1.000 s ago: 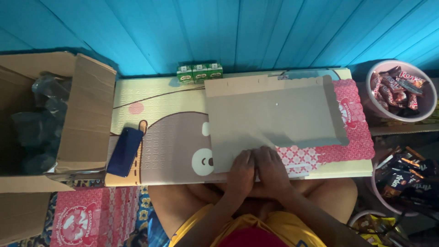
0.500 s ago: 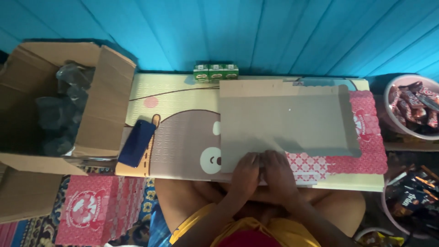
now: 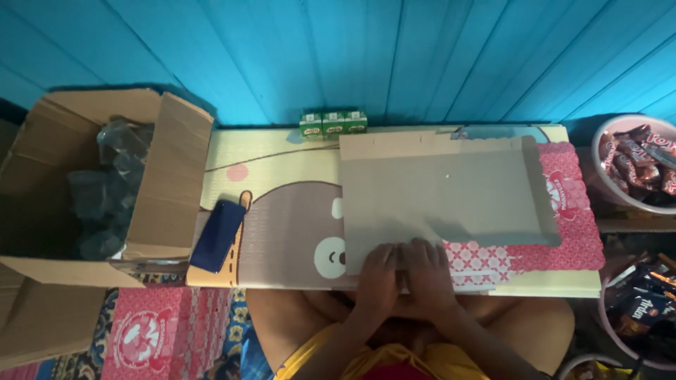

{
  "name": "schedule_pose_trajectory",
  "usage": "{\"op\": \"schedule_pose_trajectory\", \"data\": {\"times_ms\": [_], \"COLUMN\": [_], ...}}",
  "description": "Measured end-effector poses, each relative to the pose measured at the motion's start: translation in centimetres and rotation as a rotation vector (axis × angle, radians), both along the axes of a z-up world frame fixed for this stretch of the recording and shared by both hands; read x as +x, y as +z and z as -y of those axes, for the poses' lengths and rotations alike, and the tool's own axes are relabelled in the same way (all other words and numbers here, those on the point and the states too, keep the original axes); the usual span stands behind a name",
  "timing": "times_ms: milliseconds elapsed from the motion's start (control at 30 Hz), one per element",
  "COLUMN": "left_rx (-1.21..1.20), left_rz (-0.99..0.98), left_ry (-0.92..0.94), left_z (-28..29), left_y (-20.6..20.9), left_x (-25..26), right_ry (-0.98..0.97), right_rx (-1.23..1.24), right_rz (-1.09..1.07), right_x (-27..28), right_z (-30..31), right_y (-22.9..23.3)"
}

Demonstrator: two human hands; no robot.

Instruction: The person sits on the floor and folds flat pre-cut cardboard blanks into open boxes, pressing the sides and flaps to shape each box and setting finished boxes on a stack beside them.

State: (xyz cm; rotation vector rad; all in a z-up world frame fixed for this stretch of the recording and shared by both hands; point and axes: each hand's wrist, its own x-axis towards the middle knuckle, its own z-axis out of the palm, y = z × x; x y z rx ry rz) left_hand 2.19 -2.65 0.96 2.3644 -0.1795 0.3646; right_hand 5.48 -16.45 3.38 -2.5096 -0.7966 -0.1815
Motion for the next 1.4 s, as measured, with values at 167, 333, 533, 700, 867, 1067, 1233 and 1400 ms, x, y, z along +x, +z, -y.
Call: {"op": "schedule_pose_trajectory", "data": {"times_ms": [167,333,533,700,867,1067,1233,1400], "left_rx": [-0.085,-0.088,-0.042,-0.087,-0.052,0.004,-0.02,-0.036], "left_rz": [-0.009,0.041,0.0,-0.033,-0.063,-0.043,-0.057,-0.103], "left_ry": [-0.001,-0.013,-0.001,-0.029,-0.026,0.051,0.03,0.062], "left_z": [-0.6,-0.9,-1.3,-1.8,-2.0,-1.9,-2.4,-3.3], "left_y": [2.8,2.6,0.4,0.3,0.7,-3.3,-0.5,-3.6], "left_x": [0.3,0.1,-0.1,-0.3,-0.3,-0.3,-0.3,-0.4], "right_ry": [-0.012,0.033,0.029,-0.021,-0.028,-0.001,0.019,-0.014], "right_rx": [-0.009,-0.104,-0.13,-0.138,-0.169,-0.017,0.027,-0.22], "right_rz": [0.058,0.047,0.014,0.028,0.144,-0.156,-0.033,0.058], "right_x": [0.2,0.1,0.2,-0.2,-0.4,-0.2,0.0,-0.1], "right_z": [-0.9,-0.7,-1.0,-2.0,-2.3,-2.6,-3.2,-2.7], "right_y": [1.9,-1.6,-1.3,-1.1,-1.3,-0.4,1.2,-2.7]}}
